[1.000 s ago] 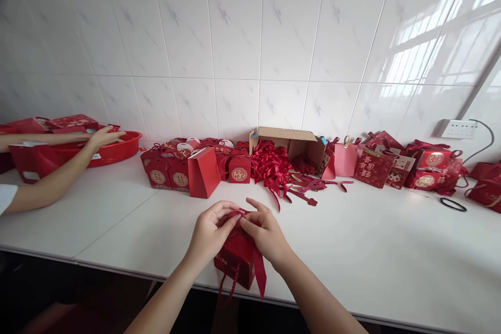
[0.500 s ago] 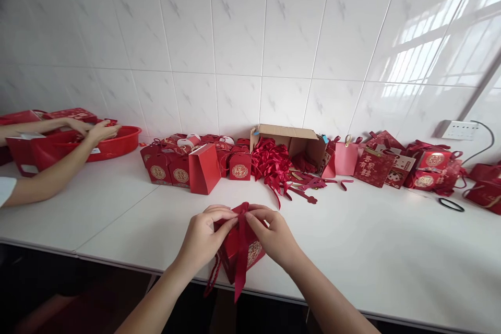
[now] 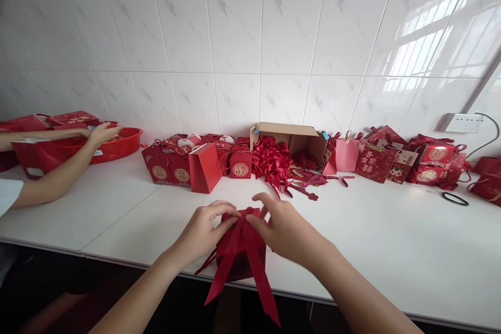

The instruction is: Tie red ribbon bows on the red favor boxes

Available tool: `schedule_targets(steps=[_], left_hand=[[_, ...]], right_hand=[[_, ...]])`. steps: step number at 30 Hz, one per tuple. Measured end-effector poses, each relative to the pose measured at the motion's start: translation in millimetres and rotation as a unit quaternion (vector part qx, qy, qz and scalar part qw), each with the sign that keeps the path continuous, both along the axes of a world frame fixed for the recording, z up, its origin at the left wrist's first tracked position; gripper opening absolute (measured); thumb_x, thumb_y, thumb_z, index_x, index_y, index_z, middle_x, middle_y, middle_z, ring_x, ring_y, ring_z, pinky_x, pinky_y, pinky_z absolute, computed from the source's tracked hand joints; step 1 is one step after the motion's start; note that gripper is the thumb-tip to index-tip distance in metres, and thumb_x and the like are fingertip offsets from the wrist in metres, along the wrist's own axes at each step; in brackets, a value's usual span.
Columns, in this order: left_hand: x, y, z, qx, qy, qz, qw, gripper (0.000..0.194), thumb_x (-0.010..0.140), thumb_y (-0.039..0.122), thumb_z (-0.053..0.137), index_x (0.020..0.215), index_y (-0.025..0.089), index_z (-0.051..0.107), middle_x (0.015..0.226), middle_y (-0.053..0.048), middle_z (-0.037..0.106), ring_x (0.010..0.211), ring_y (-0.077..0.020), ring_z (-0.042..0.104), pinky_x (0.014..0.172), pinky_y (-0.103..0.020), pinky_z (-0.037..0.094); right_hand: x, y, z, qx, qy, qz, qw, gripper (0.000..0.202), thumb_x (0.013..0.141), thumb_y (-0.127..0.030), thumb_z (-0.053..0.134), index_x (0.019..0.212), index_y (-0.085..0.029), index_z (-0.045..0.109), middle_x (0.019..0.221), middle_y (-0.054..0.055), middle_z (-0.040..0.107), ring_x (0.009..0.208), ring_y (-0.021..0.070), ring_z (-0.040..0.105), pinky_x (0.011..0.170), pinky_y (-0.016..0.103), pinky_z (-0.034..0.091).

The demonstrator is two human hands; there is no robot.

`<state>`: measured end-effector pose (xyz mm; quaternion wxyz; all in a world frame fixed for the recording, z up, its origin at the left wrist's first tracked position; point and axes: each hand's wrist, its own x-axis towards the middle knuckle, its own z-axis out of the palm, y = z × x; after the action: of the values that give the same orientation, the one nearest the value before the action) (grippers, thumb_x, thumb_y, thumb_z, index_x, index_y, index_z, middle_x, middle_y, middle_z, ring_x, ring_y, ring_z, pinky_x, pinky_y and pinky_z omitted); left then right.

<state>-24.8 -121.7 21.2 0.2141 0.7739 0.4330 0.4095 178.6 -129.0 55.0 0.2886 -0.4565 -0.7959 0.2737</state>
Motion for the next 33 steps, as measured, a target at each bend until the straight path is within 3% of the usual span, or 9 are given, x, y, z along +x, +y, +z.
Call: schedule_targets(steps=[2,5,8,13,18,23,28,33], left_hand=[[-2.3,1.0,2.7,0.001,0.017,-0.003,1.0,0.017,0.083,0.016,0.054,0.084,0.023,0.07,0.089,-0.004,0.068,0.085,-0.0185,0.064,0.079,-0.03,0.051],[-5.0,2.2,9.5,-0.001,0.049,-0.012,0.999,0.016,0.081,0.015,0.056,0.084,0.023,0.07,0.089,-0.003,0.068,0.085,-0.0185,0.064,0.078,-0.029,0.05],[-6.5,3.2,18.8,0.001,0.093,-0.024,0.995,0.017,0.08,0.015,0.057,0.083,0.025,0.071,0.088,-0.002,0.069,0.085,-0.0188,0.064,0.078,-0.029,0.05],[-7.2,7.9,32.0,0.047,0.191,-0.054,0.979,0.019,0.078,0.011,0.057,0.081,0.024,0.072,0.082,-0.001,0.072,0.086,-0.0208,0.062,0.084,-0.033,0.046],[-10.1,17.6,38.8,0.068,0.207,-0.065,0.974,0.021,0.077,0.012,0.059,0.079,0.027,0.072,0.082,0.0,0.073,0.085,-0.0215,0.063,0.088,-0.036,0.043],[-15.1,21.6,43.7,0.06,0.207,-0.038,0.976,0.021,0.076,0.015,0.057,0.082,0.028,0.072,0.089,0.0,0.074,0.09,-0.0228,0.062,0.091,-0.037,0.041],[-15.7,16.3,45.4,-0.007,0.199,-0.088,0.976,0.022,0.074,0.014,0.052,0.083,0.025,0.069,0.083,-0.001,0.07,0.081,-0.0199,0.06,0.076,-0.029,0.045],[-13.7,16.2,47.2,-0.051,0.23,-0.107,0.966,0.02,0.068,0.01,0.049,0.076,0.023,0.061,0.073,0.001,0.064,0.077,-0.0182,0.054,0.076,-0.028,0.042]], right_hand=[[-1.6,12.1,-1.1,-0.01,0.033,0.027,0.999,0.036,0.086,-0.037,0.054,0.119,-0.024,0.055,0.098,0.006,0.067,0.073,0.0171,0.064,0.063,0.029,0.05],[-4.6,26.1,-8.0,-0.028,0.069,0.05,0.996,0.025,0.083,-0.027,0.057,0.107,-0.019,0.061,0.085,0.004,0.066,0.075,0.0171,0.064,0.065,0.029,0.051],[-4.0,27.0,-14.0,0.042,0.07,0.076,0.994,0.019,0.081,-0.014,0.054,0.097,-0.019,0.064,0.081,0.002,0.062,0.074,0.0155,0.061,0.065,0.027,0.051],[0.3,16.0,-19.5,0.17,-0.018,0.167,0.971,0.043,0.087,-0.005,0.04,0.115,-0.026,0.065,0.092,0.006,0.055,0.079,0.0152,0.056,0.071,0.028,0.049],[-0.8,16.2,-30.5,0.215,-0.1,0.185,0.954,0.045,0.088,-0.006,0.043,0.121,-0.03,0.064,0.088,0.006,0.048,0.077,0.0171,0.05,0.067,0.028,0.047],[0.5,19.3,-36.2,0.204,-0.065,0.193,0.958,0.043,0.089,-0.008,0.044,0.117,-0.032,0.066,0.086,0.006,0.045,0.075,0.0166,0.048,0.066,0.028,0.046],[1.4,19.7,-36.3,0.173,-0.029,0.199,0.964,0.044,0.091,-0.008,0.039,0.114,-0.031,0.068,0.085,0.005,0.042,0.076,0.0156,0.046,0.066,0.028,0.047],[1.4,22.2,-35.5,0.157,-0.015,0.211,0.965,0.044,0.091,-0.008,0.04,0.114,-0.032,0.068,0.085,0.005,0.041,0.077,0.0151,0.046,0.067,0.028,0.048]])
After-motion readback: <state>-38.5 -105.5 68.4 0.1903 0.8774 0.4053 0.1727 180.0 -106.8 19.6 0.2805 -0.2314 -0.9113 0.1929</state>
